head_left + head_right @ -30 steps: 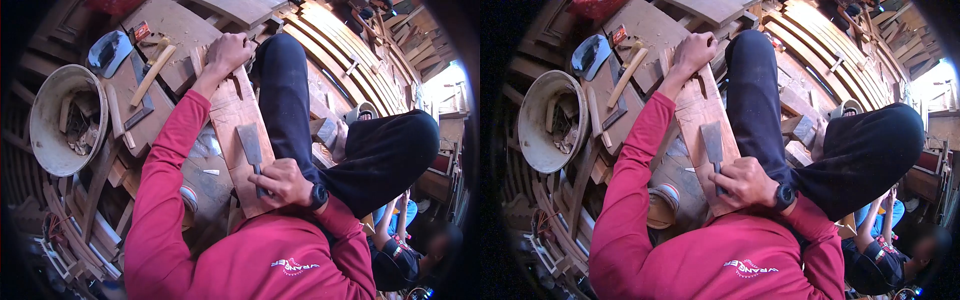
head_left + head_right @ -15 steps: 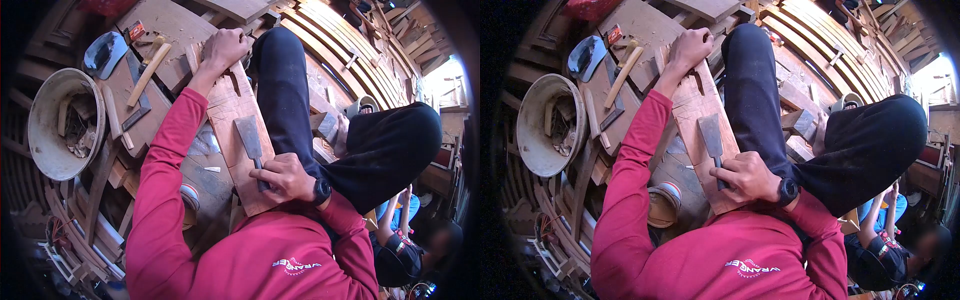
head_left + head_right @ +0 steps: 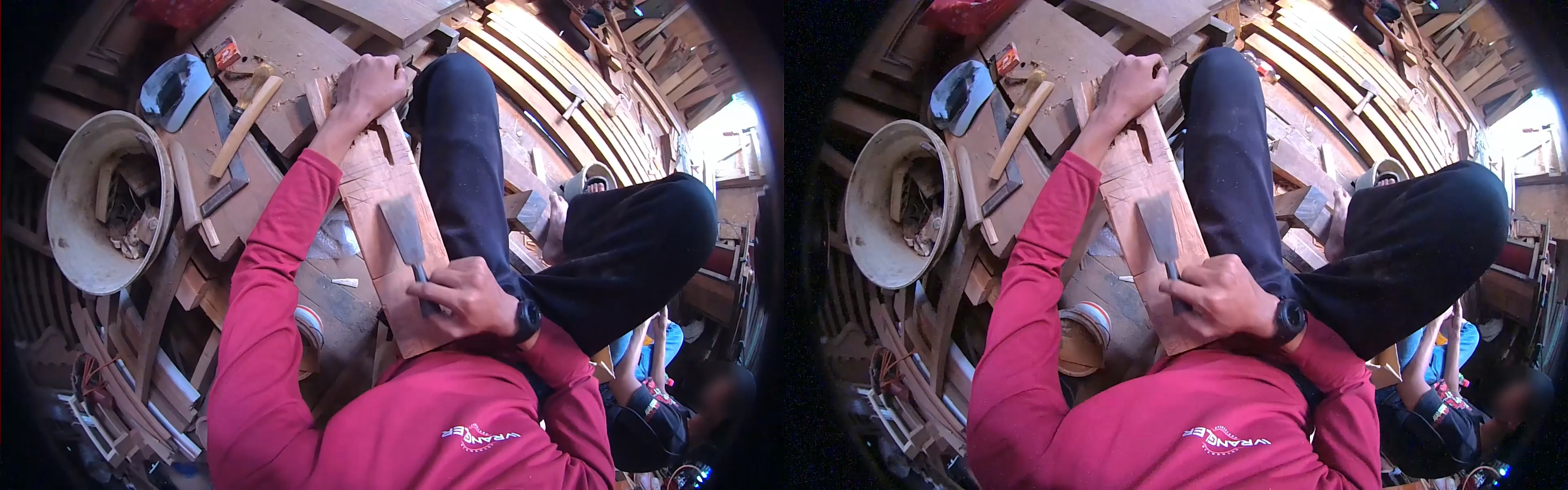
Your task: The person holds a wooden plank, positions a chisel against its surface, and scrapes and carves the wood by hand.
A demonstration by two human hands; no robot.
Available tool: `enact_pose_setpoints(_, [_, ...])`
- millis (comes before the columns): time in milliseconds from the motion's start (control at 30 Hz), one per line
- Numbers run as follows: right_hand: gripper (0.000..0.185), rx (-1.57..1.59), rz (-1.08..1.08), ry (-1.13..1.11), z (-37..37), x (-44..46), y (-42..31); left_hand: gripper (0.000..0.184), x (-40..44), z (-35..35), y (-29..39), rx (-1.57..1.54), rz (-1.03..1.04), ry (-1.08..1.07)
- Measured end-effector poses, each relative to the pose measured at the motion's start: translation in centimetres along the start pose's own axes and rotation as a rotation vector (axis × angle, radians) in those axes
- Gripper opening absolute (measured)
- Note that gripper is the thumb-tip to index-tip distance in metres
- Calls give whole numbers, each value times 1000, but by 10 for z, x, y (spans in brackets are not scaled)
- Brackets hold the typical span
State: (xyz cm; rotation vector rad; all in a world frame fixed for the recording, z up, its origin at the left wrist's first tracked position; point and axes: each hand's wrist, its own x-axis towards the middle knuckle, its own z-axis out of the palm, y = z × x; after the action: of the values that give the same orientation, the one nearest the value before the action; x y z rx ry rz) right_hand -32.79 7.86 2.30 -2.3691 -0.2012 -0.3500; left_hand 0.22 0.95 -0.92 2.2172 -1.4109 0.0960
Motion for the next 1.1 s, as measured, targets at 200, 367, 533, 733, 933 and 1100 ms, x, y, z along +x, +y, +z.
enact_pose_setpoints(200, [39, 22, 17, 66, 13, 6, 6, 26, 0, -1, 3, 12, 1, -46])
enact_pose_setpoints(367, [43, 96, -18, 10, -1, 7, -8, 25, -5, 2, -1, 1, -6, -30])
enact_pose_setpoints(533, [44, -17, 0, 51, 10, 9, 2, 24, -1, -4, 5, -3, -10, -39])
enact_pose_setpoints(733, [44, 85, -1, 19, 11, 8, 0, 25, -2, -2, 4, 0, -7, -53])
enact_pose_setpoints(933, [43, 123, -26, -12, -1, 7, -7, 26, -3, -1, 3, 6, -18, -35])
enact_pose_setpoints(1100, [39, 51, 16, 65, 18, -1, 4, 31, 0, -1, 3, -2, -31, -62])
